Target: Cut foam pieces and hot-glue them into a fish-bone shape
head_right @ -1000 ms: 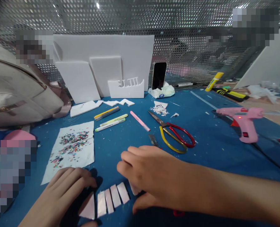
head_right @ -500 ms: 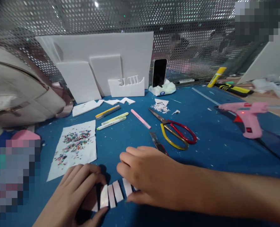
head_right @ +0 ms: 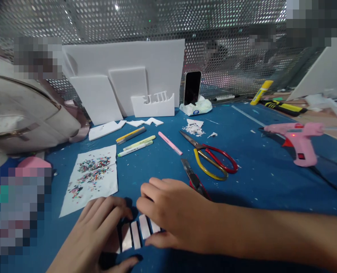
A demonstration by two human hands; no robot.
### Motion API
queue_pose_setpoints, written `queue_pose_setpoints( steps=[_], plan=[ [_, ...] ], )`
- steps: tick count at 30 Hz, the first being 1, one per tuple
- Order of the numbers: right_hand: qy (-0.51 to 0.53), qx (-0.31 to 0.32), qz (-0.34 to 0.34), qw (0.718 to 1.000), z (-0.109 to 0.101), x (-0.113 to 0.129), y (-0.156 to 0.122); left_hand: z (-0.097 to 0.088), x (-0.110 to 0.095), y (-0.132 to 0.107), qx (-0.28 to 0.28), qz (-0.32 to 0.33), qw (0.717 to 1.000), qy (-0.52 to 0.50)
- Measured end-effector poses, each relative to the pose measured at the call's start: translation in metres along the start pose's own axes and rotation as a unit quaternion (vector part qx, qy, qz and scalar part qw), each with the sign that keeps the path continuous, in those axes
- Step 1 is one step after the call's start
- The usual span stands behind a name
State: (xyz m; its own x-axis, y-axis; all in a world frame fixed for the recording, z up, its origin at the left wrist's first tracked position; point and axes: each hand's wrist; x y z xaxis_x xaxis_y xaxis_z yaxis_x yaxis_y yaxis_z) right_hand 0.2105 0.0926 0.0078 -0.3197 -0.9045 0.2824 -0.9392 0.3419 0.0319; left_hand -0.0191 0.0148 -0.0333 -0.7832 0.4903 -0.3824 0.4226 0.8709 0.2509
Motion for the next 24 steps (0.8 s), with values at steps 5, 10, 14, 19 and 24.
queue_pose_setpoints(
  steps=[5, 10, 14, 19, 24],
  plan=[
    [-0.006, 0.001, 0.007, 1.0, 0.0, -0.002, -0.003, 0.001, -0.005, 0.004, -0.007, -0.018, 1.0, -0.024],
    [-0.011, -0.003, 0.007, 1.0, 0.0, -0.002, -0.005, 0.002, -0.007, 0.004, -0.001, -0.032, 0.999, -0.033],
    [-0.009, -0.002, 0.004, 1.0, -0.001, -0.001, -0.004, 0.002, -0.009, 0.005, -0.012, -0.035, 0.999, -0.038],
    [0.004, 0.006, 0.001, 1.0, -0.004, -0.003, -0.004, -0.001, -0.009, 0.002, -0.023, -0.012, 1.0, 0.004],
    [0.094, -0.026, 0.028, 0.995, -0.007, -0.015, -0.021, -0.005, 0.005, -0.015, -0.022, -0.019, 0.999, 0.034]
  ],
)
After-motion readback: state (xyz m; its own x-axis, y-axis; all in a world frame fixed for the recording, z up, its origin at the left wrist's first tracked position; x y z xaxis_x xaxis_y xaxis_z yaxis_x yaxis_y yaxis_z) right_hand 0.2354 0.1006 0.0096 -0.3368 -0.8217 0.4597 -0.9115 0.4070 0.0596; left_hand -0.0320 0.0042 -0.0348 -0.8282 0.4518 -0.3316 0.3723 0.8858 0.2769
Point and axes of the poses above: each hand's wrist, its own y-axis towards the middle knuckle, its own z-axis out of the palm, x = y × z, and after that the axes turned 4 degrees about -z, right-handed
